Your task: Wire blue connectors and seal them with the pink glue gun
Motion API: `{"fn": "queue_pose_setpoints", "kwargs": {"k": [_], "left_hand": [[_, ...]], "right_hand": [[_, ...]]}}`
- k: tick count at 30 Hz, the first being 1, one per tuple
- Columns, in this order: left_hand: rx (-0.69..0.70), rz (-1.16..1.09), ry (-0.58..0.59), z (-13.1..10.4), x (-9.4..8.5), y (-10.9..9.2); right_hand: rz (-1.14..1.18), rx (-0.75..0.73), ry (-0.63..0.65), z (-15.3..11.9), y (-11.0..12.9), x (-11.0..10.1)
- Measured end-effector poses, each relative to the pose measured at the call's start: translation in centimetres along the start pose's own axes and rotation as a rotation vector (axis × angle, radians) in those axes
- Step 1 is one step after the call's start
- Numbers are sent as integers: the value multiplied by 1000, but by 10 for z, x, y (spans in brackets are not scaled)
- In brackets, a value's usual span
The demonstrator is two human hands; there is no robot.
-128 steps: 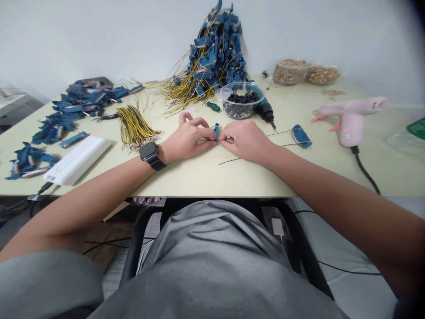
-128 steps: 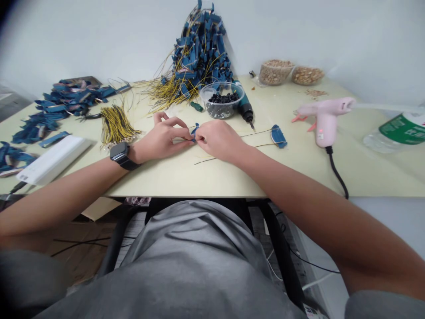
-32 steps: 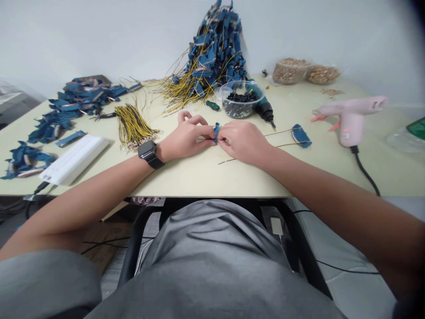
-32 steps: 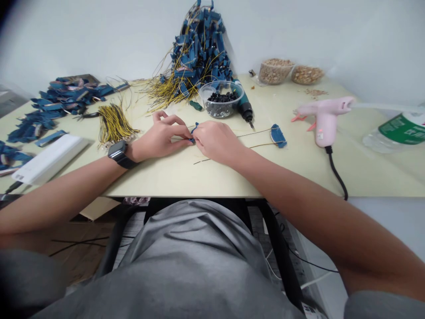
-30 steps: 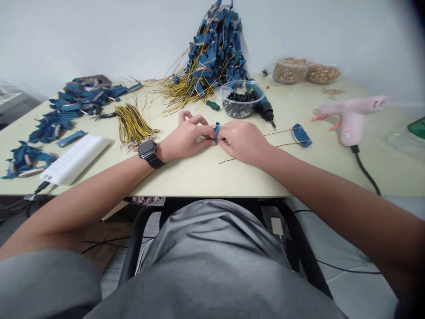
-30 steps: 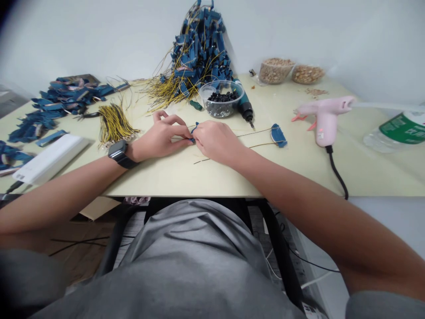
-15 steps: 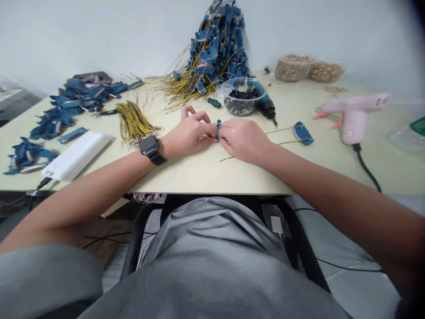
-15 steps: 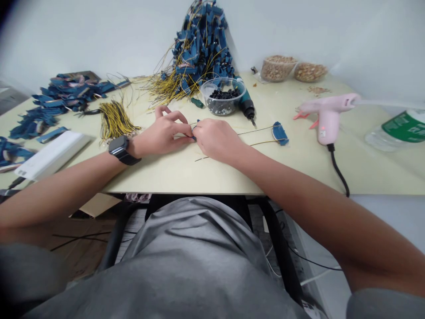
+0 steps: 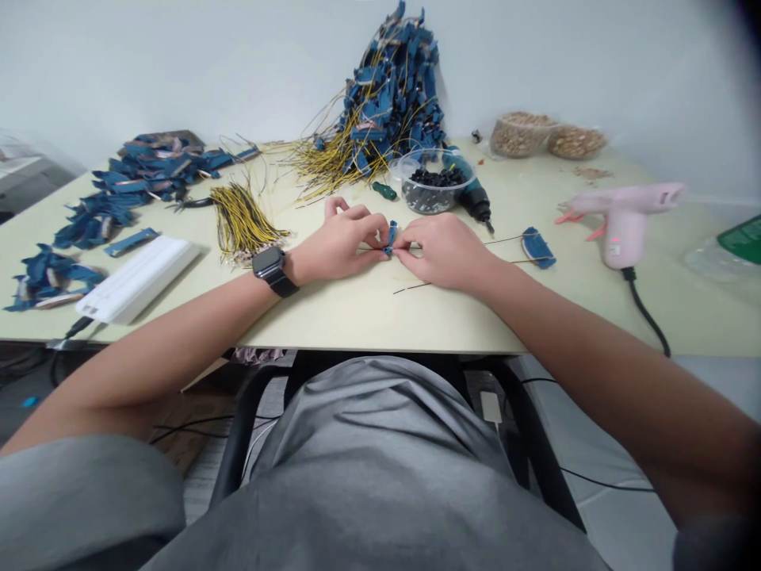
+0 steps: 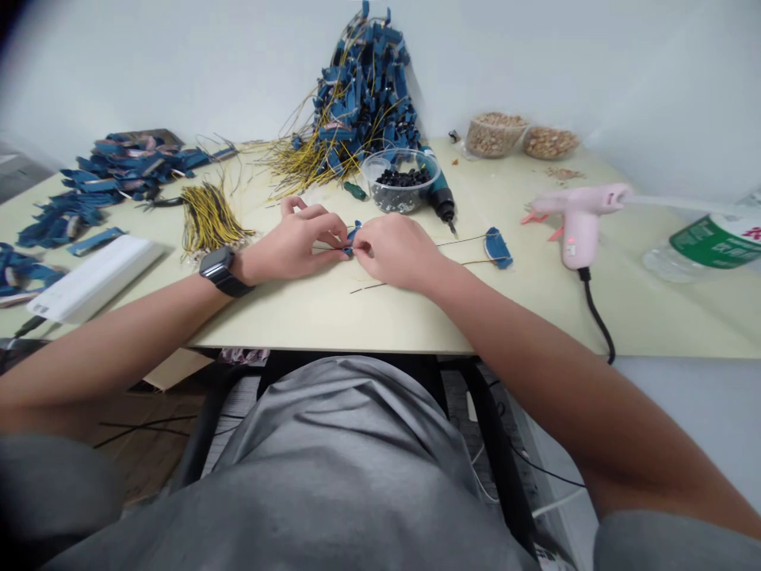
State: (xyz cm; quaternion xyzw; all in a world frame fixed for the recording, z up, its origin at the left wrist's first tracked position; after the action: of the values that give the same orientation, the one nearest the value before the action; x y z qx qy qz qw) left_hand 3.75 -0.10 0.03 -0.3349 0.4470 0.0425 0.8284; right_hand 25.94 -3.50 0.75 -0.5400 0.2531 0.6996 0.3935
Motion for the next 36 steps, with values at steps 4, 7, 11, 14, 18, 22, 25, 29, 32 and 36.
{"fn": "queue_pose_setpoints", "kwargs": {"k": [4,7,11,14,18,22,25,29,32,36], "left_hand": [[0,13,3,0,0,0],[1,11,8,0,0,0],[15,6,10,0,1,0],[25,20,10,0,2,0],[15,13,15,0,2,-1],[-1,-6,12,0,1,-1],[-16,-21,12,1,-1,-1],[-30,-34,0,0,-3,-3],[-49,-24,-30,1,-6,-2],[-121,-62,-22,6,-9,4]], "right_hand": [[43,45,-7,1,-8,-7],[54,86,-7,3,-11,-8],[39,123,28,9,-8,-5],[18,139,38,12,-5,-4],[58,165,31,12,-8,-5],[146,203,-30,11,-19,-7],[168,265,-55,10,-30,-6],[198,314,-71,9,-36,-5],[214,321,-80,8,-34,-6],[222,317,-95,8,-32,-7]]}}
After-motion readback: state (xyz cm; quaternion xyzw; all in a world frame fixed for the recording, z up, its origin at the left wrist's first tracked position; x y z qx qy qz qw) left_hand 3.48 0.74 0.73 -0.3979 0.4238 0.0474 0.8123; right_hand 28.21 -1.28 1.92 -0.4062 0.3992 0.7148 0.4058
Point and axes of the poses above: each hand's wrist, its own z-axis towards the middle knuckle, its own x-axis out of the palm, y = z × x, the point moved 3 cm from there along z, towards the middle knuckle, and after that the axes turned 15 degrees about -z, right-handed, at the moved point
